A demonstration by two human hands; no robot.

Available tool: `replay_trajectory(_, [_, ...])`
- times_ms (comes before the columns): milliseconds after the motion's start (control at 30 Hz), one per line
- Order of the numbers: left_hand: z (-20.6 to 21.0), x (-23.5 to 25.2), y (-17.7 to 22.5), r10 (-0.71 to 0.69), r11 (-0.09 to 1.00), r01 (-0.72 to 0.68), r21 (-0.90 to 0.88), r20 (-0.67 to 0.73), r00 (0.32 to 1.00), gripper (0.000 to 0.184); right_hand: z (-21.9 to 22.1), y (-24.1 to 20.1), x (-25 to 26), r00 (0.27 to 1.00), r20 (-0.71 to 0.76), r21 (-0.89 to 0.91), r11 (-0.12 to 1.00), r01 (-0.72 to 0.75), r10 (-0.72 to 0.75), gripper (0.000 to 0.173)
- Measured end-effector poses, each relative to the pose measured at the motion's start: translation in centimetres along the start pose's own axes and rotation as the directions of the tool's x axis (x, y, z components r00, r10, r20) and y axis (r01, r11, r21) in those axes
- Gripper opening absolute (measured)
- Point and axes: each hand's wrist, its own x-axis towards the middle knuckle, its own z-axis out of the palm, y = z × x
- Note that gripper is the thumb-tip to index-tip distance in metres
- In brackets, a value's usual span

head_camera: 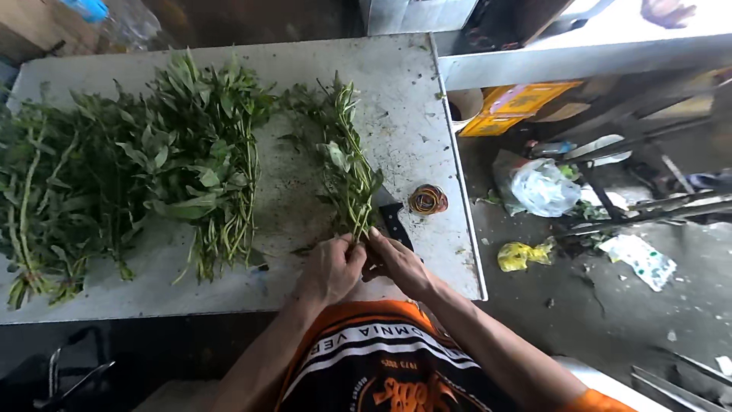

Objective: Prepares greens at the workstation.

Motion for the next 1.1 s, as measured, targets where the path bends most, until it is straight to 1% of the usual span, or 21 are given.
replay_trajectory(133, [0.5,-1.0,0.8,0.032,0.964,-0.015,0.265,-0.059,0.998,0.038,-0.1,-0.1,0.1,1.000,-0.013,-0.026,1.000,0.006,-0.006,0.056])
replay_trajectory(167, [0.6,-1.0,0.8,0.054,0.960,-0.029,0.278,-0.080,0.995,0.038,-0.1,-0.2,0.0,1.000,-0.016,-0.025,1.000,0.009,-0.009,0.056])
replay_trajectory(200, [0.7,-1.1,0.7,0.062,0.971,-0.038,0.237,-0.093,0.994,0.039,-0.1,-0.1,0.0,1.000,-0.016,-0.016,1.000,0.016,-0.016,0.055])
replay_trajectory(233, [0.6,-1.0,0.6,0.047,0.990,-0.035,0.134,-0.087,0.995,0.041,-0.1,-0.1,0.1,1.000,-0.008,-0.006,1.000,0.027,-0.027,0.055])
replay_trajectory(267, [0.5,-1.0,0.3,0.032,0.999,-0.034,-0.021,-0.077,0.997,0.040,-0.2,0.0,0.1,0.999,0.005,0.005,0.999,0.042,-0.042,0.055])
replay_trajectory(300, [0.6,-0.9,-0.1,0.030,0.976,-0.044,-0.213,-0.071,0.997,0.039,-0.2,0.1,0.1,0.998,0.016,0.009,0.998,0.061,-0.061,0.055])
replay_trajectory(367, [1.3,-0.9,-0.4,0.041,0.812,-0.083,-0.578,-0.086,0.995,0.036,-0.4,0.2,0.1,0.995,0.038,-0.002,0.996,0.094,-0.094,0.056])
replay_trajectory(400, [1.5,-0.9,-0.4,0.035,0.715,-0.088,-0.694,-0.091,0.995,0.036,-0.4,0.2,0.1,0.994,0.042,-0.011,0.994,0.105,-0.104,0.057])
replay_trajectory(433, [1.8,-1.0,-0.5,0.019,0.643,-0.081,-0.762,-0.090,0.996,0.036,-0.5,0.1,0.1,0.993,0.042,-0.016,0.993,0.115,-0.114,0.057])
replay_trajectory(467, [2.0,-1.0,-0.5,0.001,0.603,-0.066,-0.795,-0.082,0.997,0.035,-0.6,0.1,0.1,0.992,0.041,-0.015,0.992,0.124,-0.123,0.058])
replay_trajectory(500, [2.2,-1.0,-0.7,-0.017,0.595,-0.049,-0.802,-0.074,0.997,0.034,-0.6,0.1,0.1,0.991,0.037,-0.015,0.992,0.128,-0.128,0.058])
replay_trajectory(567, [2.6,-1.0,-1.2,-0.037,0.652,-0.034,-0.758,-0.076,0.996,0.031,-0.6,0.0,0.0,0.993,0.027,-0.025,0.993,0.118,-0.117,0.052])
replay_trajectory(667, [3.4,-0.9,-2.0,-0.016,0.794,-0.063,-0.604,-0.124,0.992,0.030,-0.4,-0.2,-0.1,0.996,0.002,-0.068,0.993,0.092,-0.092,0.046])
replay_trajectory(767, [3.4,-1.0,-2.2,0.003,0.914,-0.024,-0.405,-0.051,0.999,0.033,-0.5,0.0,0.0,0.993,-0.008,-0.150,0.982,0.116,-0.119,0.041])
replay_trajectory(867, [3.2,-1.2,-1.9,0.025,0.993,-0.022,-0.114,0.033,0.999,0.038,-0.7,0.1,0.1,0.986,-0.029,-0.298,0.943,0.146,-0.162,0.035])
replay_trajectory(900, [3.0,-1.2,-1.8,0.056,0.998,-0.057,0.020,0.060,0.997,0.041,-0.7,-0.1,0.0,0.984,-0.041,-0.370,0.918,0.144,-0.171,0.032])
replay_trajectory(967, [2.0,-1.5,-0.9,0.086,0.962,-0.129,0.239,0.185,0.979,0.049,-0.5,-0.5,-0.1,0.985,-0.058,-0.476,0.872,0.113,-0.160,0.030])
replay_trajectory(1000, [1.3,-2.0,-0.5,0.150,0.939,-0.201,0.280,0.190,0.970,0.048,-0.5,-0.7,-0.2,0.986,-0.058,-0.510,0.854,0.108,-0.159,0.030])
replay_trajectory(1033, [0.5,-2.6,-0.1,0.296,0.905,-0.316,0.284,0.113,0.949,0.042,-0.6,-0.9,-0.4,0.983,-0.059,-0.545,0.830,0.115,-0.175,0.031])
replay_trajectory(1067, [-0.4,-3.0,0.5,0.456,0.854,-0.438,0.280,0.001,0.890,0.036,-0.6,-1.2,-0.8,0.978,-0.060,-0.590,0.797,0.127,-0.200,0.032])
replay_trajectory(1100, [-1.5,-3.1,1.5,0.582,0.792,-0.538,0.288,-0.089,0.808,0.029,-0.6,-1.7,-1.3,0.972,-0.059,-0.639,0.757,0.137,-0.226,0.032])
